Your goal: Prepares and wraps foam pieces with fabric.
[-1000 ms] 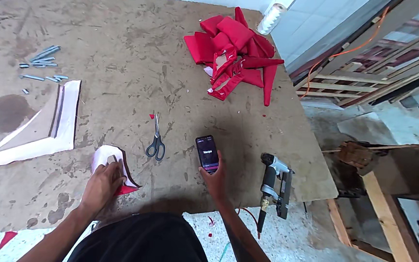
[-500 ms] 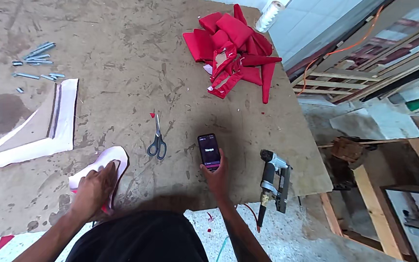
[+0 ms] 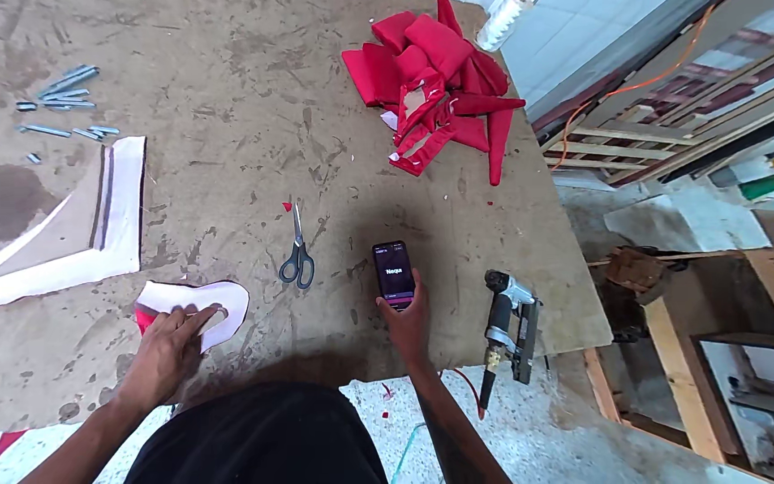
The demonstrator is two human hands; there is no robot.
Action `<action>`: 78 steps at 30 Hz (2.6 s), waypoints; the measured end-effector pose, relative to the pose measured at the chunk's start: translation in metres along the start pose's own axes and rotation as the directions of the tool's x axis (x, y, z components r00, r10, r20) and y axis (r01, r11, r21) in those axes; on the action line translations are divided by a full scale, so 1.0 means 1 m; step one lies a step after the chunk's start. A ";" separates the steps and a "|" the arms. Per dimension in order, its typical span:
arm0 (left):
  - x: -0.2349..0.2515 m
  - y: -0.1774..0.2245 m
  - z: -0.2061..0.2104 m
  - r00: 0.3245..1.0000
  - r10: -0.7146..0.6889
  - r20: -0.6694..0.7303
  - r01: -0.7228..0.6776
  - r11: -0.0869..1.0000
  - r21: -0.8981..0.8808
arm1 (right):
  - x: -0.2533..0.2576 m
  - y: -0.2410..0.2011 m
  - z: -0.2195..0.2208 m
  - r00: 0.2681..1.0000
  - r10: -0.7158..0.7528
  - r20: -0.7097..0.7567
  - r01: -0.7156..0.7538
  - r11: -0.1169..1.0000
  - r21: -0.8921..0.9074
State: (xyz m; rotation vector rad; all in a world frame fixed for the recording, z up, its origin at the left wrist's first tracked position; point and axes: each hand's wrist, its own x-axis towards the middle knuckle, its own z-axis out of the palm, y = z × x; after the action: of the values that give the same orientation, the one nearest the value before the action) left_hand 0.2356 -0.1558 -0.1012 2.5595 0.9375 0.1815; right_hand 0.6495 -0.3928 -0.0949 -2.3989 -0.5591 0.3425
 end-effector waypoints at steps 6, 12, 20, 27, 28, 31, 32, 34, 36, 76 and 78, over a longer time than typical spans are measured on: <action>0.002 -0.008 0.005 1.000 -0.010 -0.017 0.009 0.998 -0.061 | 0.000 -0.003 -0.002 1.000 -0.006 -0.009 0.006 1.000 -0.029; 0.010 -0.004 0.013 0.984 -0.061 -0.168 0.042 0.993 -0.113 | 0.001 0.001 0.002 0.999 -0.021 -0.029 0.020 0.999 -0.048; 0.012 -0.005 0.013 0.979 -0.053 -0.197 0.030 0.992 -0.120 | -0.001 -0.004 0.002 0.999 -0.018 -0.030 0.017 0.999 -0.043; 0.012 -0.007 0.014 0.977 -0.048 -0.210 0.021 0.992 -0.127 | 0.000 -0.005 0.004 0.999 -0.010 -0.036 0.008 0.999 -0.052; 0.012 -0.007 0.015 0.976 -0.046 -0.213 0.020 0.992 -0.126 | 0.000 -0.004 0.003 0.999 -0.010 -0.035 0.008 0.998 -0.054; 0.012 -0.007 0.015 0.974 -0.043 -0.222 0.016 0.992 -0.123 | 0.000 -0.005 0.004 0.999 -0.007 -0.032 0.006 0.999 -0.054; 0.012 -0.007 0.015 0.974 -0.042 -0.220 0.016 0.993 -0.119 | 0.000 -0.005 0.004 0.999 -0.005 -0.033 0.003 0.999 -0.052; 0.012 -0.007 0.014 0.975 -0.042 -0.216 0.017 0.993 -0.116 | 0.000 -0.005 0.003 0.999 -0.003 -0.034 0.001 0.999 -0.045; 0.012 -0.006 0.014 0.977 -0.047 -0.210 0.023 0.993 -0.119 | -0.001 -0.005 0.003 0.999 -0.007 -0.033 0.006 0.999 -0.038; 0.010 -0.008 0.018 0.967 -0.035 -0.254 0.004 0.993 -0.122 | -0.003 -0.013 0.005 0.999 0.005 -0.051 -0.008 0.998 -0.059; 0.009 -0.008 0.018 0.967 -0.035 -0.254 0.004 0.993 -0.122 | -0.003 -0.012 0.005 0.999 0.008 -0.052 -0.011 0.998 -0.061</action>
State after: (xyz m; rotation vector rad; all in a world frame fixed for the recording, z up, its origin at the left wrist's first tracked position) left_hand 0.2427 -0.1505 -0.1208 2.4525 1.0099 0.5568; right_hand 0.6416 -0.3830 -0.0909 -2.4623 -0.5417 0.2698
